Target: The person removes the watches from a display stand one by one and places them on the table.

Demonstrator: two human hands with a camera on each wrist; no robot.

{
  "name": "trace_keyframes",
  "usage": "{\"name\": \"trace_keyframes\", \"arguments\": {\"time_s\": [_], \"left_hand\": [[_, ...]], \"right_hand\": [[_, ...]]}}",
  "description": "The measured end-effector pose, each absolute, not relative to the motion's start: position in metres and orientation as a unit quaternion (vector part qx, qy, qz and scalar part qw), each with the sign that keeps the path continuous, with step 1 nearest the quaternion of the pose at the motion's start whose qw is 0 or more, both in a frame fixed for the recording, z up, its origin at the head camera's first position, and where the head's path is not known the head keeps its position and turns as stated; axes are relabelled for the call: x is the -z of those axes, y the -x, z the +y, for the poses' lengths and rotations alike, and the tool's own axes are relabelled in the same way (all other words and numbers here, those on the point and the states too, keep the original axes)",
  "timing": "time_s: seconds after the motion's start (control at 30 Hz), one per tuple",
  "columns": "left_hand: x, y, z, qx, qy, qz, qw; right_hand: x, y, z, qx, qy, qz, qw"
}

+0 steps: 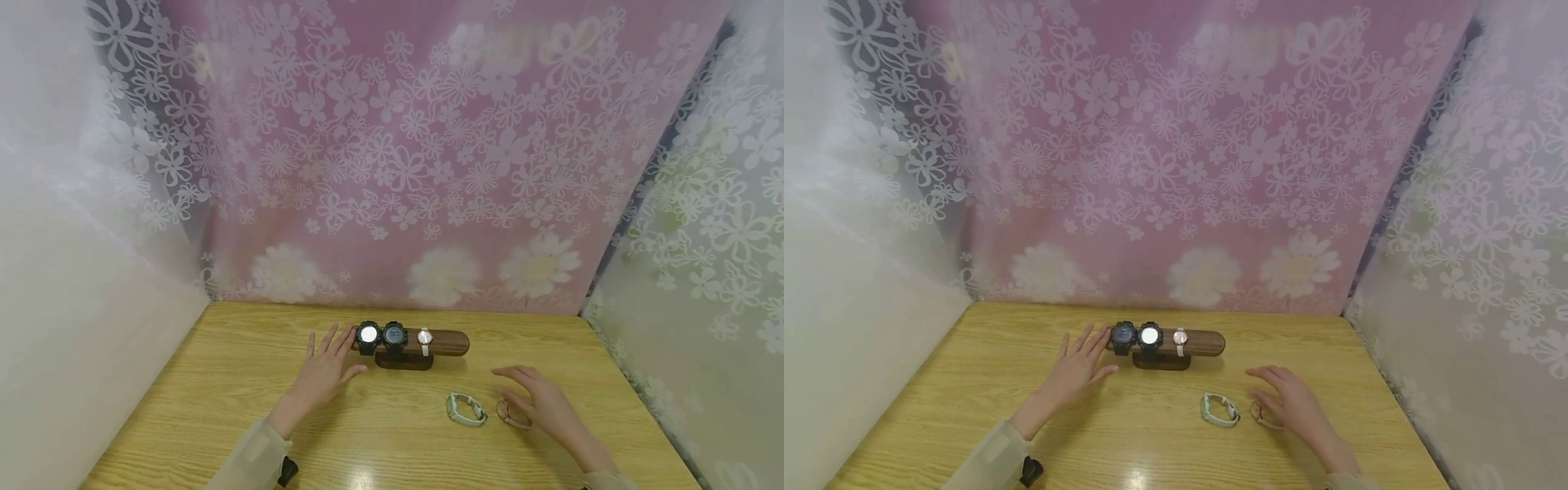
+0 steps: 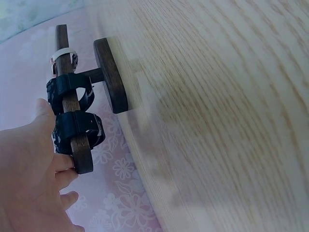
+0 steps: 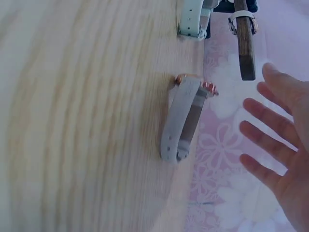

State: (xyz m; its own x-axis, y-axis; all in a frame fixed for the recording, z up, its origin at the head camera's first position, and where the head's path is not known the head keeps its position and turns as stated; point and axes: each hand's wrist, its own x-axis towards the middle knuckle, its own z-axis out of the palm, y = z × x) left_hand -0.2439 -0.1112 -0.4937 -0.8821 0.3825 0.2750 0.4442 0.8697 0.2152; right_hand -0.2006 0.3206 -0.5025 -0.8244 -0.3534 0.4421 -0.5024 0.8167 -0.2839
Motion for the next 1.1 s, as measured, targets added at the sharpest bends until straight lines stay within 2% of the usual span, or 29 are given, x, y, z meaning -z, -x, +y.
{"name": "trace_keyframes", "arguments": {"time_s": [0.3, 0.47, 1.1], "left_hand": [[0.496, 0.245, -0.112, 0.116, 0.212, -0.963, 0.120], [0.496, 0.245, -0.112, 0.125, 0.209, -0.963, 0.111], [0.496, 0.245, -0.113, 0.117, 0.213, -0.965, 0.103]], "right_hand": [[0.502, 0.221, 0.306, -0.204, -0.255, -0.910, 0.255], [0.503, 0.235, 0.296, -0.206, -0.266, -0.901, 0.274], [0.497, 0.284, 0.243, -0.245, -0.292, -0.892, 0.241]]}}
